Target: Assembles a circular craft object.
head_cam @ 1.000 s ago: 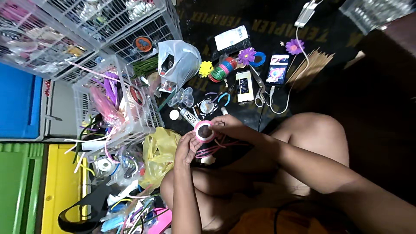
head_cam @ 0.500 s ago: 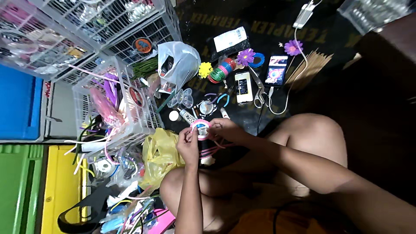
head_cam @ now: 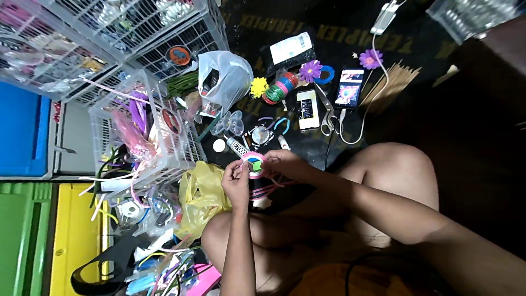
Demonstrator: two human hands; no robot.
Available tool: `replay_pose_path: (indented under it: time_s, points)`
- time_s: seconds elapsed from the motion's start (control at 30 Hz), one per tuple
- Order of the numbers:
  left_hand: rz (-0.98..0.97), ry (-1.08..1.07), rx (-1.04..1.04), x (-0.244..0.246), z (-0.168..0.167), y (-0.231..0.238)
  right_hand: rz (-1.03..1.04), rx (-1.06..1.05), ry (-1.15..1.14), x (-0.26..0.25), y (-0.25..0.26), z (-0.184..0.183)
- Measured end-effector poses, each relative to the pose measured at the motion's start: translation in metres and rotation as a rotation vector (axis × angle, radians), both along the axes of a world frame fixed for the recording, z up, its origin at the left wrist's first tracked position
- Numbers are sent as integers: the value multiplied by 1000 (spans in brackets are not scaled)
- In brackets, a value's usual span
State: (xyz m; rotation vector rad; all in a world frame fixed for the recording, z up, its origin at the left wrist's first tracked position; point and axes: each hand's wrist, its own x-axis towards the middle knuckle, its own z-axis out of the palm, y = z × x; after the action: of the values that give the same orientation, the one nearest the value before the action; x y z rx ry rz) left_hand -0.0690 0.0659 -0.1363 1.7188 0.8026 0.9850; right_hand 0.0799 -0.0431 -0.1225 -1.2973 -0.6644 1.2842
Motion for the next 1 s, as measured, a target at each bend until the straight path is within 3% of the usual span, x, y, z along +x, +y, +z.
replay_pose_path:
  time_s: [0.5,0.63,0.7,0.83,1.0]
  points:
    - [49,162,436,0,-5,4,7,32,-3,-2,-3,6]
    - [-131,-46,56,-2,17,-2,-16,125,16,4,-4,11]
    - [-132,-108,-127,-5,23,1,-22,175,-22,6,-6,13]
    - [-149,-88,-493,-8,35,7,-1,26,-113,9,-6,28]
    - [-110,-88,-680,-3,33,0,25,-22,-191,3,-2,32]
